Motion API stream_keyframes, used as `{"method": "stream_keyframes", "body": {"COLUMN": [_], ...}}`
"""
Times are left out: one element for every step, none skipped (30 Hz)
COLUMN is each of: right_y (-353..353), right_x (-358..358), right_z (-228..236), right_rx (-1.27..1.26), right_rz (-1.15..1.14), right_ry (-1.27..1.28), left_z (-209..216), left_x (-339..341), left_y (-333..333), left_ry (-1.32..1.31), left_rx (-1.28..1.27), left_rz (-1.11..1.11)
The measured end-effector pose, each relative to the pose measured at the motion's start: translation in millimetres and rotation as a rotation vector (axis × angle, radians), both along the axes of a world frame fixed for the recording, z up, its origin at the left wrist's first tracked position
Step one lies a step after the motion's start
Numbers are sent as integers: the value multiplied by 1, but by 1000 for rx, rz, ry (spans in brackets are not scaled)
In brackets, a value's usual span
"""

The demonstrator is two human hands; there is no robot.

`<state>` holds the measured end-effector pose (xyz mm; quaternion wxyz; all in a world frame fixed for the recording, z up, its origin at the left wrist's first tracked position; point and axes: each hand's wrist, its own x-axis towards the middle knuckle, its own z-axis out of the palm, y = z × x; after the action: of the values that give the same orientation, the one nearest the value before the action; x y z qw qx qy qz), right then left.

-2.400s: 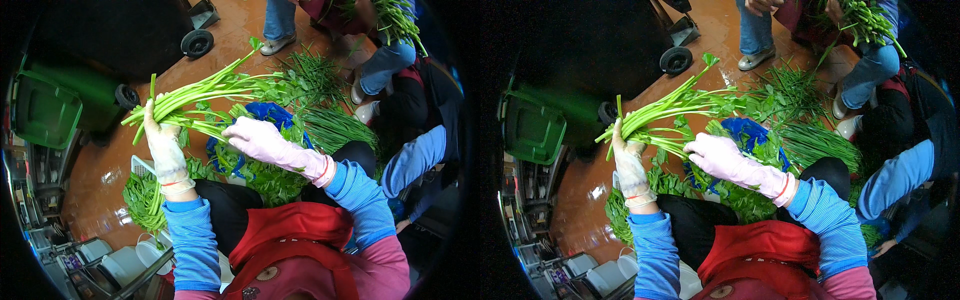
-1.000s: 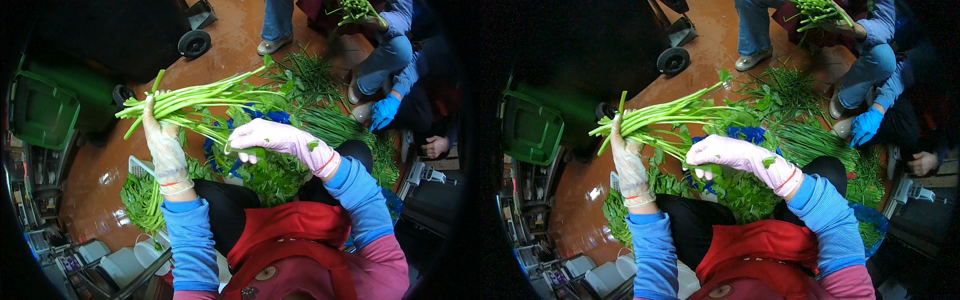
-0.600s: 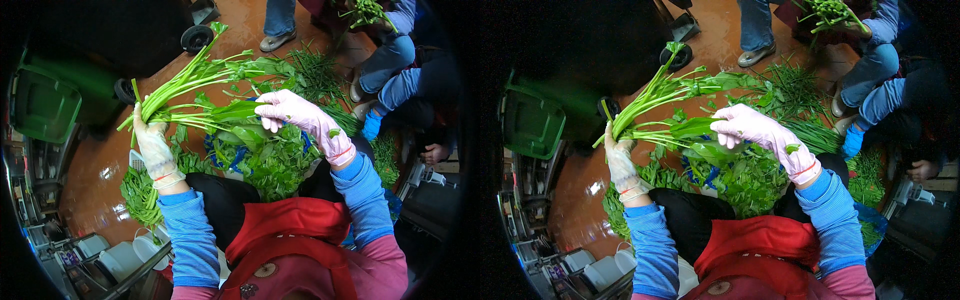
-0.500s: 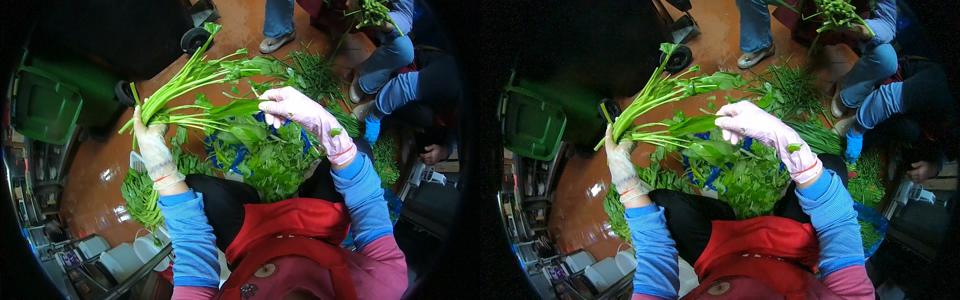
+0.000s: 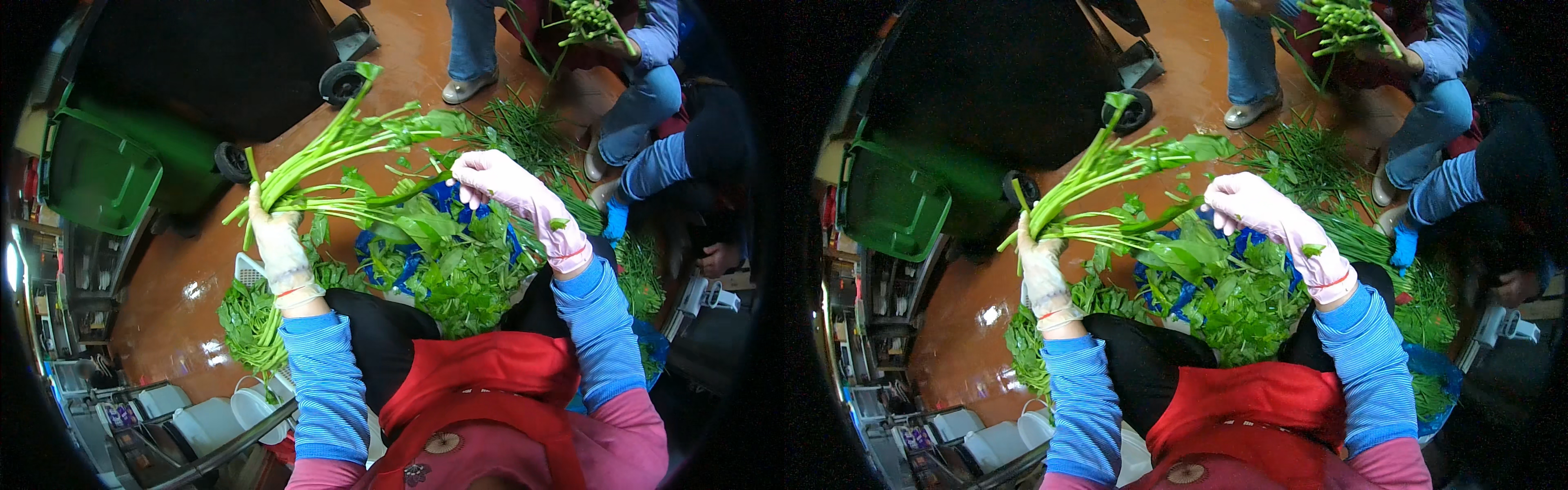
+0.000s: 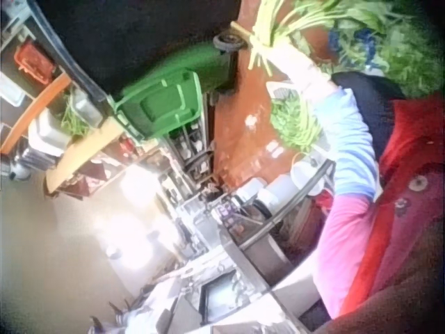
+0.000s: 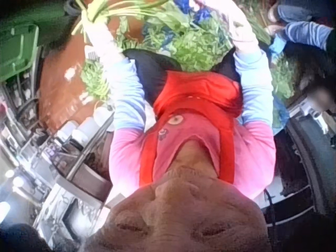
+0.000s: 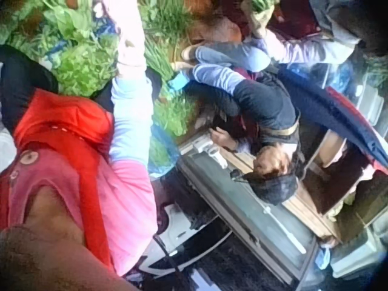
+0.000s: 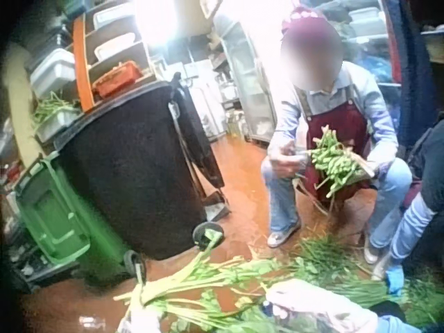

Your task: The person sits on the floor and sorts leafy green vegetables by hand, removing unwanted leaves and stems, then placing the cleaned bunches into a white basket. Other workers are visible nearby performing similar tasks.

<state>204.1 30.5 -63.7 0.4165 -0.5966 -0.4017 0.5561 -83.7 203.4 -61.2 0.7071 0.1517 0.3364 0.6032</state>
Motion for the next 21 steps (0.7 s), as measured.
{"method": "stream_keyframes", "body": {"right_y": [0, 0, 0, 1, 0, 0, 1, 2, 1, 0, 0, 0, 1, 3, 5, 5, 5, 6, 6, 7, 8], "right_x": [1, 1, 0, 0, -1, -3, -4, -4, -7, -8, -9, -11, -14, -13, -12, -14, -17, -20, -23, -25, -25], "right_z": [0, 0, -1, -4, -3, -1, -1, -5, 0, 1, 0, 3, 3, 1, -3, -7, -8, -8, -8, -12, -16], "right_rx": [0, 1, 2, 1, -17, -35, -54, -40, -63, -75, -82, -87, -92, -114, -148, -136, -123, -143, -157, -160, -163], "right_rz": [2, 5, 11, 19, 28, 39, 53, 100, 96, 94, 99, 102, 105, 109, 129, 142, 155, 165, 173, 198, 221], "right_ry": [-10, -22, -33, -12, -34, -56, -79, -112, -126, -157, -186, -177, -167, -184, -231, -212, -191, -174, -192, -206, -220], "left_z": [5, 11, 7, 3, 5, 10, 15, 25, 35, 46, 61, 70, 80, 93, 102, 110, 122, 132, 137, 136, 135], "left_x": [4, 7, -2, -11, -20, -28, -35, -46, -58, -63, -72, -85, -101, -108, -118, -132, -144, -149, -149, -163, -176], "left_y": [-10, -21, -14, -5, -4, 4, 13, 22, 51, 53, 50, 56, 58, 57, 56, 52, 45, 35, 25, 24, 24], "left_ry": [196, 376, 463, 548, 643, 673, 579, 475, 51, 137, 231, 314, 401, 489, 538, 648, 759, 851, 921, 1030, 1139], "left_rx": [141, 278, 352, 428, 533, 607, 547, 499, 212, 285, 355, 400, 440, 488, 541, 592, 643, 635, 675, 727, 777], "left_rz": [-51, -70, -98, -120, -86, -44, -24, 8, 18, 18, 25, 74, 122, 143, 126, 99, 70, 69, 117, 126, 132]}}
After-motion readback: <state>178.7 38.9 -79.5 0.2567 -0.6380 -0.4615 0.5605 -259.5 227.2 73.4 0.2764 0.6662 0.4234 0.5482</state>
